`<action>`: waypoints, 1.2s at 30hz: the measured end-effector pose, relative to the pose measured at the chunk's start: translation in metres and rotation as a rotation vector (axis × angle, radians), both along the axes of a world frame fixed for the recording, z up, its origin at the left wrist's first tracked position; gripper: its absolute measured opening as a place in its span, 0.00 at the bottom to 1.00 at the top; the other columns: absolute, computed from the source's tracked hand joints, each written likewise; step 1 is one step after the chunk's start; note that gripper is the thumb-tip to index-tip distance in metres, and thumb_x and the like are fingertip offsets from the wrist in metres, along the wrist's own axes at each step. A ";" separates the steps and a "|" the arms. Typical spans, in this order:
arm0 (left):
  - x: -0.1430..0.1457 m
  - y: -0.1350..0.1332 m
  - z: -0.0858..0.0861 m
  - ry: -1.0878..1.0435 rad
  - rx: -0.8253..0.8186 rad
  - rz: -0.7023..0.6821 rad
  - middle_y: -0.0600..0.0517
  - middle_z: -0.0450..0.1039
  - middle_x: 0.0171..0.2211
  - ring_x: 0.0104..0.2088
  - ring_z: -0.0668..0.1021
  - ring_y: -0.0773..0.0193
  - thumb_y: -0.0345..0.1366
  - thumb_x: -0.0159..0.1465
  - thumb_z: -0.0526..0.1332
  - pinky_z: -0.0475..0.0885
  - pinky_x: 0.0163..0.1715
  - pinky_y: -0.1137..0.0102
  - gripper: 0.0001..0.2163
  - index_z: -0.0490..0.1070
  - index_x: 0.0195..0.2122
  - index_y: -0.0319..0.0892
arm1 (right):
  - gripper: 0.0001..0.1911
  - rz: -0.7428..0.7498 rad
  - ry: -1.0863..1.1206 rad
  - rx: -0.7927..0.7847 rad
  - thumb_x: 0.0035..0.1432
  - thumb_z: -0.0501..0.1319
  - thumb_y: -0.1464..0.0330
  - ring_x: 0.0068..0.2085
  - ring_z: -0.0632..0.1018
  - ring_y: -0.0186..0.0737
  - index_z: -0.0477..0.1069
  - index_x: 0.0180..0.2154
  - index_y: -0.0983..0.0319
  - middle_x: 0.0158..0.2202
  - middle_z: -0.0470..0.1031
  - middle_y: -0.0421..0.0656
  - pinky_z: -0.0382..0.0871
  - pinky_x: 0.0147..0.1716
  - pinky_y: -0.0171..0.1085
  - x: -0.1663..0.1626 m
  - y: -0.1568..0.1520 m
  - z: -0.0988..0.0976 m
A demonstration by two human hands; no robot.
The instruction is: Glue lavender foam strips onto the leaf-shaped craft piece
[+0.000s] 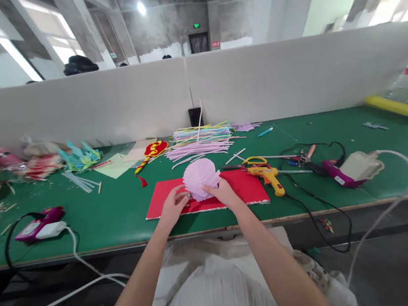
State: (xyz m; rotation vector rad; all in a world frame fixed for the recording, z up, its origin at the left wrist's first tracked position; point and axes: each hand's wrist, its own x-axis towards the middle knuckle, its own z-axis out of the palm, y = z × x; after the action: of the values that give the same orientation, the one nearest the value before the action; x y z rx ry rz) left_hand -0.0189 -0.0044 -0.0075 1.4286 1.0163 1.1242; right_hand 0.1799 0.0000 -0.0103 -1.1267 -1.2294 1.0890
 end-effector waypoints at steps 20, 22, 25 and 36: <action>0.012 -0.013 0.004 1.196 0.533 -0.036 0.50 0.49 0.66 0.65 0.57 0.57 0.44 0.68 0.49 0.52 0.63 0.54 0.24 0.51 0.64 0.47 | 0.21 -0.449 -0.255 0.115 0.53 0.56 0.49 0.34 0.75 0.41 0.70 0.32 0.62 0.31 0.76 0.44 0.67 0.38 0.39 -0.005 -0.008 0.004; 0.012 -0.013 0.004 1.208 0.545 -0.036 0.51 0.50 0.66 0.65 0.57 0.57 0.44 0.68 0.48 0.53 0.63 0.54 0.24 0.53 0.64 0.47 | 0.21 -0.559 -0.239 0.132 0.51 0.58 0.49 0.34 0.74 0.41 0.68 0.33 0.61 0.33 0.76 0.45 0.68 0.39 0.40 -0.001 -0.008 0.004; 0.011 -0.012 0.004 1.203 0.547 -0.039 0.51 0.51 0.66 0.65 0.57 0.57 0.44 0.67 0.49 0.53 0.62 0.54 0.23 0.55 0.63 0.48 | 0.21 -0.652 -0.231 0.144 0.49 0.60 0.49 0.34 0.74 0.41 0.67 0.28 0.61 0.30 0.75 0.45 0.68 0.39 0.40 0.006 -0.007 0.006; 0.009 -0.011 0.000 1.175 0.547 -0.039 0.51 0.51 0.66 0.65 0.57 0.57 0.45 0.67 0.48 0.52 0.63 0.55 0.23 0.55 0.63 0.48 | 0.18 -0.567 -0.759 0.326 0.65 0.46 0.60 0.37 0.75 0.40 0.71 0.38 0.62 0.35 0.77 0.46 0.68 0.40 0.38 0.003 -0.011 0.003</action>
State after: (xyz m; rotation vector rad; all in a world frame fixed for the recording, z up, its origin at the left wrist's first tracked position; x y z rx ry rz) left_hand -0.0095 -0.0151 -0.0071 2.6615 1.4887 0.4488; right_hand 0.1828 -0.0113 -0.0071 -1.5537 -1.4468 0.0029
